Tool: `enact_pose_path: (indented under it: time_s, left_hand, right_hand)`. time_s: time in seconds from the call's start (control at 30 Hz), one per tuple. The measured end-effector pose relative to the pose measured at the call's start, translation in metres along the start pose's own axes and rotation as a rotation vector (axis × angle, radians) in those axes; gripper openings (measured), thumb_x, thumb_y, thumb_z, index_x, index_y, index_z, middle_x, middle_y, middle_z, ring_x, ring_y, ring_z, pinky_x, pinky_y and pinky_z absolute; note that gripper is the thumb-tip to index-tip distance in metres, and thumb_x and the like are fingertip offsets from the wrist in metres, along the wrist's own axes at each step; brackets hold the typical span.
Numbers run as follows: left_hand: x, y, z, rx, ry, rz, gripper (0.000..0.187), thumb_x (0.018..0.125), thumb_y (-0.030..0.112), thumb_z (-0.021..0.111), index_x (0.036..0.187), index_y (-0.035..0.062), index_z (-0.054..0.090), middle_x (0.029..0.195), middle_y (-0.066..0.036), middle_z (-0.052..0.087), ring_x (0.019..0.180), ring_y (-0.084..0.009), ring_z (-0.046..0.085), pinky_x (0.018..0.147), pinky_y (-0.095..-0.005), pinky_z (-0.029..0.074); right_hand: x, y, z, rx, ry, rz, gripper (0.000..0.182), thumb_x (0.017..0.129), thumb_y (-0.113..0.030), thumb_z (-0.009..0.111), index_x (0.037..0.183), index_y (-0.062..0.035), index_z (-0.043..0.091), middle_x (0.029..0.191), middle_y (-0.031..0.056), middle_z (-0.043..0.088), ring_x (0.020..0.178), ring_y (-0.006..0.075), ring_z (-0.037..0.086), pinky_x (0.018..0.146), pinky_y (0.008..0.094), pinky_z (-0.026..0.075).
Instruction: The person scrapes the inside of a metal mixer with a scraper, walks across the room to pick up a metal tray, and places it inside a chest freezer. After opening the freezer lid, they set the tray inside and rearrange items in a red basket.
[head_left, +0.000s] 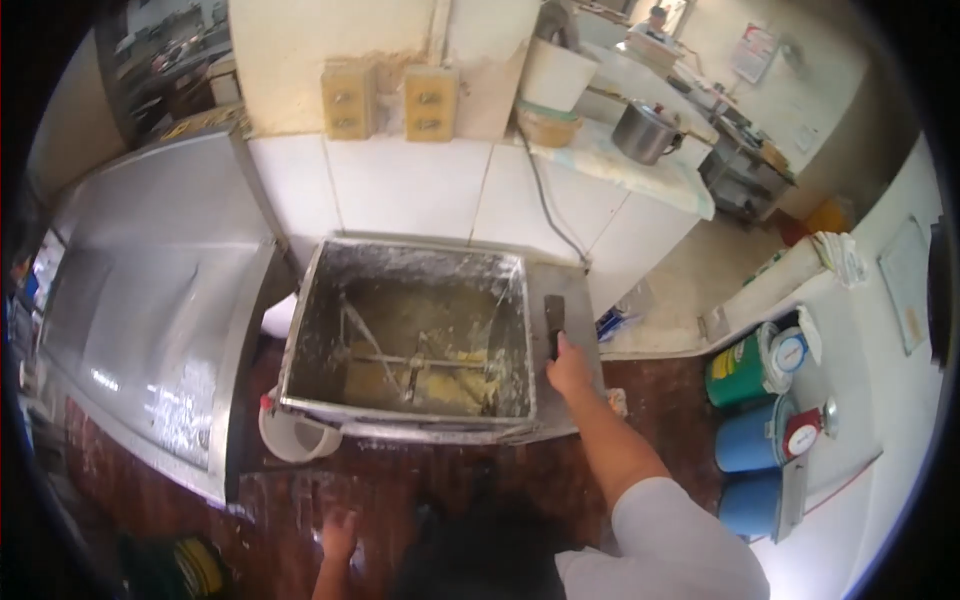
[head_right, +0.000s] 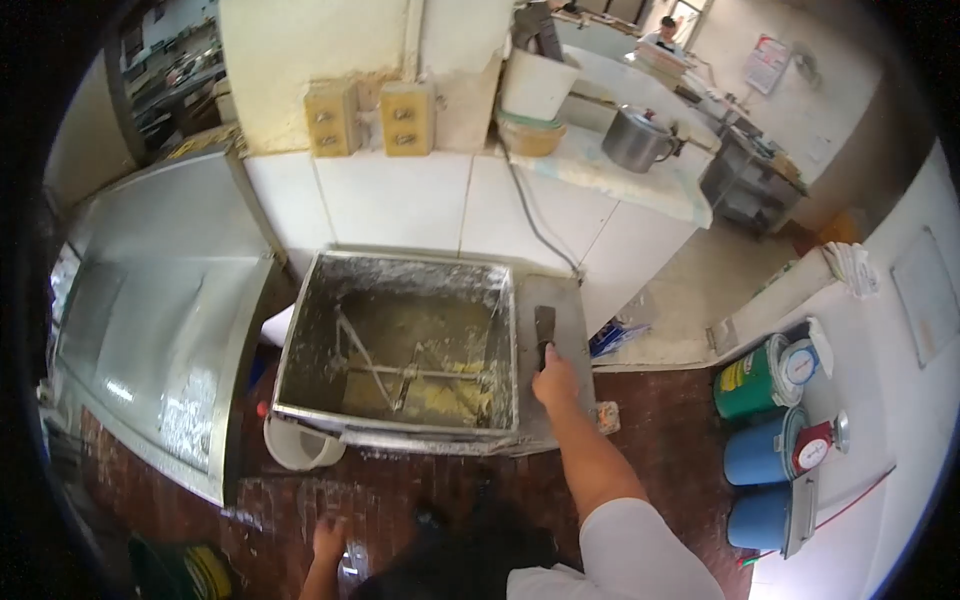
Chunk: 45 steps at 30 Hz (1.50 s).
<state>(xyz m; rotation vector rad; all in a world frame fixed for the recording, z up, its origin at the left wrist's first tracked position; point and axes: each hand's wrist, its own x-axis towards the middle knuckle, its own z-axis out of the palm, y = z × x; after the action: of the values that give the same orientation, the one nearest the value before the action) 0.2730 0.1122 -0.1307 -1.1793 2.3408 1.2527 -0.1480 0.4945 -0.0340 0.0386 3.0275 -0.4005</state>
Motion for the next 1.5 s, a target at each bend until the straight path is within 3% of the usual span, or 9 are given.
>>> enact_pose_path:
  time_s: [0.1, 0.23, 0.33, 0.4, 0.5, 0.67, 0.87, 0.93, 1.5]
  left_hand:
    - [0.032, -0.181, 0.061, 0.502, -0.729, 0.246, 0.051, 0.087, 0.039, 0.063, 0.124, 0.0039, 0.06, 0.11, -0.023, 0.067, 0.106, -0.0355, 0.065, 0.091, -0.0433, 0.051]
    - [-0.036, -0.112, 0.062, 0.609, -0.547, -0.202, 0.038, 0.093, 0.035, 0.05, 0.125, 0.0161, 0.061, 0.103, -0.023, 0.068, 0.101, -0.0349, 0.066, 0.084, -0.0469, 0.053]
    - [-0.006, -0.161, 0.082, 0.835, -0.51, 0.509, 0.038, 0.093, 0.036, 0.052, 0.123, 0.0158, 0.062, 0.092, -0.018, 0.069, 0.088, -0.0326, 0.069, 0.072, -0.0462, 0.055]
    - [0.01, -0.142, 0.103, 0.674, -0.612, -0.015, 0.043, 0.088, 0.036, 0.064, 0.12, 0.0071, 0.063, 0.083, -0.011, 0.067, 0.074, -0.0278, 0.067, 0.062, -0.0424, 0.054]
    - [-0.006, -0.067, 0.132, -0.033, -0.135, -0.239, 0.049, 0.085, 0.049, 0.061, 0.092, 0.0021, 0.072, 0.081, -0.015, 0.071, 0.083, -0.0326, 0.068, 0.073, -0.0448, 0.051]
    - [-0.025, 0.081, 0.222, -0.178, -0.259, -0.269, 0.039, 0.087, 0.036, 0.068, 0.106, 0.0014, 0.07, 0.088, -0.009, 0.068, 0.073, -0.0193, 0.063, 0.062, -0.0351, 0.05]
    - [-0.042, 0.121, 0.276, 0.135, -0.506, 0.153, 0.042, 0.09, 0.037, 0.066, 0.111, 0.001, 0.069, 0.097, -0.011, 0.071, 0.087, -0.0216, 0.067, 0.077, -0.0353, 0.052]
    - [-0.051, 0.122, 0.264, 0.139, -0.424, 0.205, 0.041, 0.09, 0.036, 0.066, 0.108, -0.0002, 0.069, 0.095, -0.011, 0.071, 0.084, -0.0229, 0.067, 0.075, -0.0363, 0.052]
    - [-0.1, 0.067, 0.182, -0.562, -0.484, -0.032, 0.056, 0.094, 0.039, 0.061, 0.134, 0.0045, 0.044, 0.134, -0.012, 0.049, 0.123, -0.0313, 0.05, 0.106, -0.0444, 0.038]
  right_hand:
    - [-0.001, 0.004, 0.006, 0.085, -0.043, 0.015, 0.069, 0.081, -0.025, 0.07, 0.143, -0.01, 0.043, 0.124, 0.0241, 0.056, 0.114, 0.0418, 0.055, 0.096, 0.0473, 0.046]
    - [-0.001, 0.014, -0.021, 0.173, -0.098, -0.04, 0.07, 0.082, -0.029, 0.068, 0.143, -0.0059, 0.043, 0.129, 0.0246, 0.055, 0.117, 0.0403, 0.054, 0.099, 0.0464, 0.044]
    - [-0.01, 0.049, -0.027, 0.181, -0.001, -0.125, 0.071, 0.083, -0.033, 0.067, 0.143, -0.0042, 0.042, 0.131, 0.0245, 0.055, 0.111, 0.0366, 0.058, 0.097, 0.0439, 0.046]
    - [-0.017, 0.074, -0.056, 0.452, -0.055, -0.145, 0.068, 0.084, -0.034, 0.067, 0.14, -0.0027, 0.046, 0.128, 0.022, 0.058, 0.103, 0.0319, 0.062, 0.092, 0.0408, 0.048]
    - [-0.012, 0.138, -0.07, 0.528, -0.043, -0.142, 0.063, 0.084, -0.034, 0.069, 0.136, -0.0028, 0.051, 0.121, 0.0184, 0.062, 0.091, 0.0274, 0.066, 0.085, 0.0376, 0.051]
    - [-0.024, 0.265, -0.071, 0.499, -0.125, -0.059, 0.057, 0.083, -0.035, 0.069, 0.129, -0.0027, 0.057, 0.106, 0.0173, 0.068, 0.09, 0.0286, 0.066, 0.083, 0.0376, 0.051]
    - [-0.079, 0.397, -0.007, 0.423, -0.347, 0.327, 0.028, 0.083, -0.028, 0.063, 0.082, -0.0013, 0.07, 0.069, 0.0156, 0.067, 0.06, 0.0279, 0.067, 0.061, 0.0397, 0.053]
    - [-0.105, 0.455, 0.037, 0.047, -0.497, -0.087, 0.027, 0.081, -0.029, 0.06, 0.078, -0.0045, 0.071, 0.071, 0.017, 0.067, 0.061, 0.0285, 0.067, 0.061, 0.0403, 0.053]
    - [-0.094, 0.327, 0.055, 0.12, -0.871, -0.065, 0.039, 0.087, -0.038, 0.056, 0.074, -0.0032, 0.069, 0.064, 0.0121, 0.064, 0.052, 0.0251, 0.063, 0.049, 0.0381, 0.052]
